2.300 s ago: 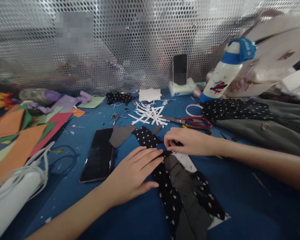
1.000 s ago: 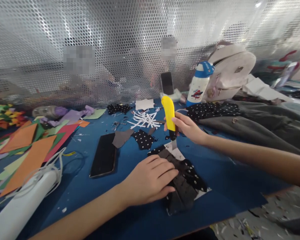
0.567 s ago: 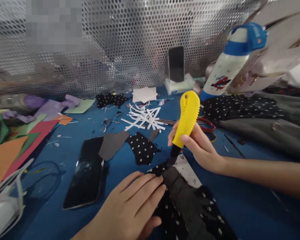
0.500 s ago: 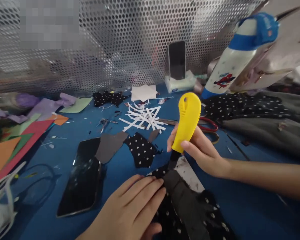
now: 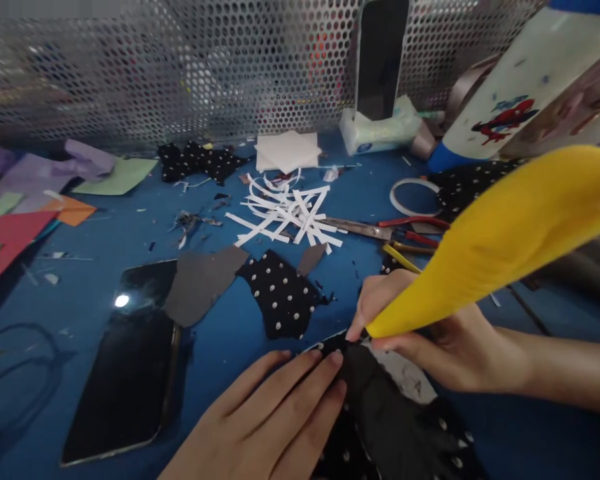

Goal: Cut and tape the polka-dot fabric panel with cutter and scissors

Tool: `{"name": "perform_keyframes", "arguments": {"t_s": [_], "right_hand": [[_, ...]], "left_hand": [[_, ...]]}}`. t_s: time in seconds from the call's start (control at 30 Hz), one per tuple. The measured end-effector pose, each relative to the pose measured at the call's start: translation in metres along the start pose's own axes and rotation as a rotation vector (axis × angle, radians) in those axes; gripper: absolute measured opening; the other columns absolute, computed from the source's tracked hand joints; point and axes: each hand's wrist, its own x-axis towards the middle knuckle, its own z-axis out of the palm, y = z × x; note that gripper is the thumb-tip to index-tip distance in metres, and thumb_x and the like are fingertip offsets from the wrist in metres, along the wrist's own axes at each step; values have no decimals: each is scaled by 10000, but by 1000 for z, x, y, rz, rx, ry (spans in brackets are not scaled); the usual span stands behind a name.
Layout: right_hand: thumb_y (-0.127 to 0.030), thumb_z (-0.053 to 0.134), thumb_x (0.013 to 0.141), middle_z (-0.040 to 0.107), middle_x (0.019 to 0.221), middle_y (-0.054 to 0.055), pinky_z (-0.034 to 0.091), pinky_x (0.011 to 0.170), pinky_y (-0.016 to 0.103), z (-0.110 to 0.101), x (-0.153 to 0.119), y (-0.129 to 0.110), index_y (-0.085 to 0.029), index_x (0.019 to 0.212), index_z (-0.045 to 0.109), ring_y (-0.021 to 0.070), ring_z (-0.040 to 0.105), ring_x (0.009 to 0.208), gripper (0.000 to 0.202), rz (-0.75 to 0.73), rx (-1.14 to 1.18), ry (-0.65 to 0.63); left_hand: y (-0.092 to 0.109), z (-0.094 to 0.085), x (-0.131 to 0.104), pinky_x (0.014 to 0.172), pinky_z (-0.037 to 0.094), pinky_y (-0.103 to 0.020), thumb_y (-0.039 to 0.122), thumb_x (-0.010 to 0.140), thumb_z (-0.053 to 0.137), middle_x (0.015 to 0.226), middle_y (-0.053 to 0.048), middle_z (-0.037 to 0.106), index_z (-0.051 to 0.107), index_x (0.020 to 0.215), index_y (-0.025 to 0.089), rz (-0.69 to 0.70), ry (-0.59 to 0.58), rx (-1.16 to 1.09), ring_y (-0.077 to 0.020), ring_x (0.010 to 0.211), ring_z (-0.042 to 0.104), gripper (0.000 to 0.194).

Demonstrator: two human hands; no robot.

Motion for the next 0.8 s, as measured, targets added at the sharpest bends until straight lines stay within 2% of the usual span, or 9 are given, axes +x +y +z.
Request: {"name": "perform_keyframes", "arguments": {"t_s": [0.2,0.33,0.4,0.6,0.8], "right_hand": [[-141,657,896,668,911,8,541,713,240,5,3,-1,-186,990,592,112,651,787,123,23,53,92],[-155,660,896,664,868,22,527,765,258,4,7,-2,-152,923,634,126,644,823,39,115,55,-12],[-153,657,899,650,844,19,506,769,255,3,7,-1,-143,903,640,121,625,823,20,109,55,-47],[-119,616,920,591,836,4,457,719,218,1,6,2,-132,912,628,87,562,782,20,56,71,8],[-109,600,920,588,811,4,451,732,220,1,9,0,-130,911,618,91,558,778,29,55,19,-28]], "left_hand": [[3,2,-3,1221,133,-307,457,1033,396,1420,5,574,590,1345,204,-11,7,1,-168,1301,492,445],[4,6,-5,1211,182,-318,478,1030,388,1466,-3,527,562,1371,199,-35,27,-32,-181,1339,457,474],[4,6,-4,1195,231,-306,470,1028,403,1456,0,537,565,1367,199,-37,23,-32,-175,1332,463,463],[2,-1,0,1129,356,-289,457,1032,400,1407,-14,584,596,1330,180,-21,35,-13,-177,1283,505,451],[2,0,0,1150,300,-289,469,1035,386,1406,13,587,598,1328,205,-26,33,-4,-162,1282,512,448]]}}
